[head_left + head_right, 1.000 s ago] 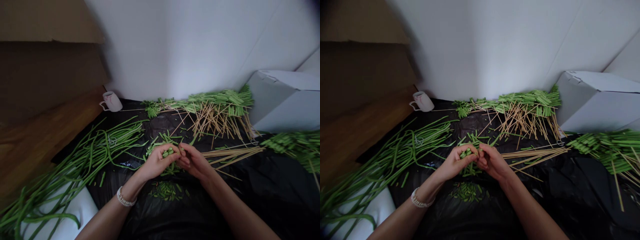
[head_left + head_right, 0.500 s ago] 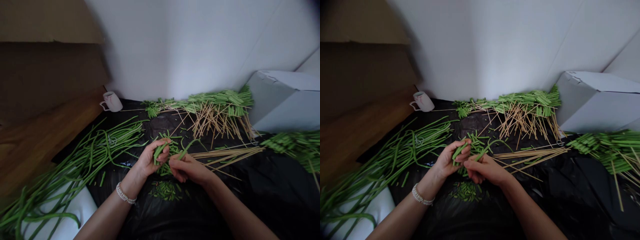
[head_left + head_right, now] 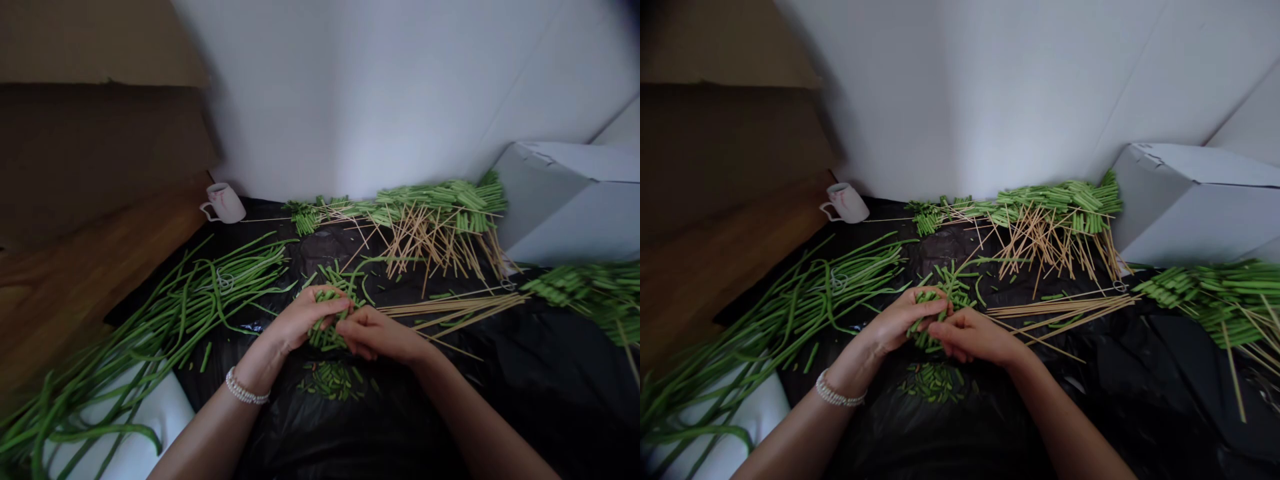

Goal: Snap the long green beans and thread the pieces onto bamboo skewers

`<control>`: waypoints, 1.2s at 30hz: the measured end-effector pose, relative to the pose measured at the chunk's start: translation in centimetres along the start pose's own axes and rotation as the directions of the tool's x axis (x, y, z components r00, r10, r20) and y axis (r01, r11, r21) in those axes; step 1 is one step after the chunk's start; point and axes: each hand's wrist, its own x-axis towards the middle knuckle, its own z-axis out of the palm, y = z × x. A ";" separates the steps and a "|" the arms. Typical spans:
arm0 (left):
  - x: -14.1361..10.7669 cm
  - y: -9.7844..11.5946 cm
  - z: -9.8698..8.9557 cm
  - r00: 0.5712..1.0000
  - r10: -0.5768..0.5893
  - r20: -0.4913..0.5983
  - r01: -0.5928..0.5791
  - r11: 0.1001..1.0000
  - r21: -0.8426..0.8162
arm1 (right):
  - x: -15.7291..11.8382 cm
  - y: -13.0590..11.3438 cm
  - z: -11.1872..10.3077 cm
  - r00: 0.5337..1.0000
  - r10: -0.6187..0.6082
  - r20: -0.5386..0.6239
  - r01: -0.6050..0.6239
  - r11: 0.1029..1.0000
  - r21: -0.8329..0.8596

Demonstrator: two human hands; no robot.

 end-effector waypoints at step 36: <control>-0.4 -0.1 0.6 0.979 0.202 -0.014 -0.196 0.963 0.186 | 0.8 0.6 0.2 0.935 -0.151 -0.322 0.310 0.789 0.530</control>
